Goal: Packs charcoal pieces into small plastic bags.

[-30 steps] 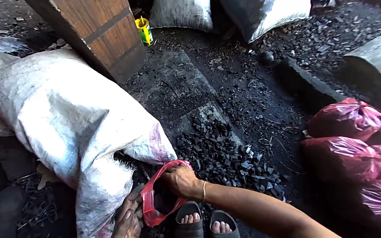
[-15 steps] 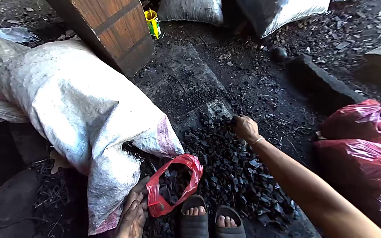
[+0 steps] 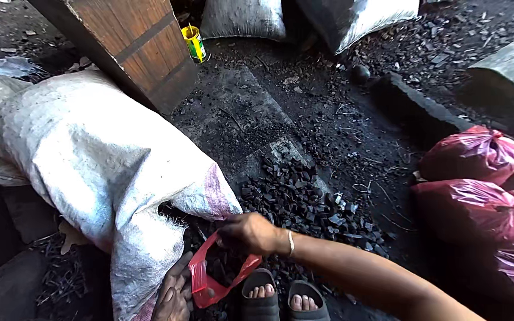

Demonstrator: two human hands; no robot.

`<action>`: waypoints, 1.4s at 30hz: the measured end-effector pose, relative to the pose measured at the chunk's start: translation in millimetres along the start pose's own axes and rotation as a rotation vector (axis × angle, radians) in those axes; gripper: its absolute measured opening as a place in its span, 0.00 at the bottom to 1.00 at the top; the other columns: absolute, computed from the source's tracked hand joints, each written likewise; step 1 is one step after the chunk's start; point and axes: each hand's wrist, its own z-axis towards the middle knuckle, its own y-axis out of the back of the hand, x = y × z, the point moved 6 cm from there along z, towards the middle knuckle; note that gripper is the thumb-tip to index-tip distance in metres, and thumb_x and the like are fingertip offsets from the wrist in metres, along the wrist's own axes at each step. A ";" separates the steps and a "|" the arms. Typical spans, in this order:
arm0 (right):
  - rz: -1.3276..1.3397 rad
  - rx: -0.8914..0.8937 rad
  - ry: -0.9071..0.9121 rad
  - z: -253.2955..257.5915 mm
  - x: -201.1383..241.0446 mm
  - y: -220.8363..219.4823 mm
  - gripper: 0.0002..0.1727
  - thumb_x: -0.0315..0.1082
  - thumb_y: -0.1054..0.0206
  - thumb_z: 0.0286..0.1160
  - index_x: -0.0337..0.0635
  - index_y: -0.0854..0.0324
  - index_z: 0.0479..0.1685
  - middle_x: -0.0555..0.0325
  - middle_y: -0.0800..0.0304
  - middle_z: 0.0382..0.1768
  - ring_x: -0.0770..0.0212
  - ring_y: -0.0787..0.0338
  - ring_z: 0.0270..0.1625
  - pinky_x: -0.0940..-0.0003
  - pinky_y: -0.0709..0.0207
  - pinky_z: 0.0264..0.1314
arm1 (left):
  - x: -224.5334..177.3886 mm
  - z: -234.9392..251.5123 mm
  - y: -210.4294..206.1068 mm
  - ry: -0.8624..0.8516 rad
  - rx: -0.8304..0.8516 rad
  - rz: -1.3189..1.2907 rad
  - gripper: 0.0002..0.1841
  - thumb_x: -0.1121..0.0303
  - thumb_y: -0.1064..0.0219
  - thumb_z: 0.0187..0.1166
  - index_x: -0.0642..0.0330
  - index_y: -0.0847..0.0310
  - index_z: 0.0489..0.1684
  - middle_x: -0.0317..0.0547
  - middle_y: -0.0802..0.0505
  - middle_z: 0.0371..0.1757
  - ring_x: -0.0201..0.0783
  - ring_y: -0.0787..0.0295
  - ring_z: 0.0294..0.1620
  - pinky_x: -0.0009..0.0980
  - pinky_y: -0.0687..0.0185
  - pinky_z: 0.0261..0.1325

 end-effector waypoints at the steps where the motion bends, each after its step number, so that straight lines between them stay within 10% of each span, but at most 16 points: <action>1: -0.031 -0.059 -0.103 -4.5 -23.9 24.0 0.14 0.45 0.30 0.79 0.56 0.09 0.57 0.60 0.06 0.57 0.59 0.08 0.61 0.52 0.13 0.65 | 1.0 -2.5 3.4 0.008 0.006 -0.010 0.37 0.41 0.43 0.83 0.54 0.38 0.87 0.56 0.15 0.71 0.51 0.13 0.65 0.52 0.16 0.66; 7: -0.360 0.019 -0.856 -83.2 -217.3 126.4 0.18 0.40 0.31 0.74 0.64 0.11 0.62 0.51 0.10 0.64 0.41 0.12 0.66 0.31 0.19 0.62 | 3.6 2.9 5.8 -0.004 0.062 -0.015 0.34 0.45 0.46 0.86 0.54 0.39 0.88 0.56 0.15 0.71 0.51 0.14 0.66 0.52 0.17 0.67; 14: -0.365 0.225 -0.821 -104.7 -253.7 110.8 0.17 0.42 0.27 0.71 0.59 0.11 0.60 0.50 0.08 0.61 0.42 0.12 0.67 0.30 0.21 0.67 | 4.8 2.7 7.0 -0.018 0.078 -0.016 0.35 0.46 0.43 0.85 0.56 0.38 0.87 0.59 0.16 0.70 0.54 0.13 0.63 0.53 0.15 0.64; 18: -0.167 0.056 -0.751 -80.3 -212.8 137.4 0.17 0.49 0.21 0.69 0.54 0.09 0.53 0.55 0.05 0.46 0.50 0.07 0.51 0.36 0.17 0.59 | 4.8 -3.0 8.7 -0.031 0.039 -0.005 0.36 0.44 0.42 0.84 0.58 0.38 0.87 0.60 0.16 0.68 0.52 0.13 0.61 0.50 0.14 0.63; 22: 0.187 0.218 -0.282 -30.2 -101.4 89.7 0.19 0.43 0.18 0.66 0.53 0.10 0.56 0.67 0.04 0.49 0.67 0.07 0.53 0.54 0.12 0.66 | 2.4 3.3 2.2 -0.043 0.031 0.009 0.36 0.44 0.43 0.84 0.57 0.38 0.87 0.59 0.16 0.69 0.52 0.13 0.63 0.50 0.14 0.62; 27: 0.073 0.393 0.054 -2.7 -11.2 27.5 0.18 0.45 0.21 0.68 0.58 0.11 0.57 0.62 0.08 0.53 0.59 0.09 0.55 0.47 0.14 0.61 | 3.6 8.3 -3.2 -0.047 0.056 0.021 0.36 0.43 0.42 0.84 0.57 0.37 0.87 0.57 0.15 0.69 0.49 0.14 0.64 0.48 0.16 0.66; 36: -0.232 -0.267 -0.929 -101.4 -261.4 174.7 0.13 0.43 0.32 0.77 0.52 0.08 0.53 0.50 0.05 0.52 0.43 0.08 0.58 0.30 0.19 0.63 | 7.1 7.4 9.3 0.010 0.086 -0.016 0.33 0.44 0.46 0.86 0.53 0.37 0.87 0.56 0.15 0.71 0.51 0.14 0.66 0.53 0.17 0.67; 42: -0.265 0.011 -1.089 -146.3 -318.3 151.3 0.35 0.54 0.23 0.60 0.63 0.19 0.74 0.45 0.12 0.67 0.38 0.14 0.70 0.26 0.24 0.69 | 4.7 8.0 10.0 0.013 0.121 0.004 0.33 0.46 0.48 0.88 0.55 0.38 0.87 0.57 0.16 0.72 0.53 0.14 0.65 0.55 0.17 0.67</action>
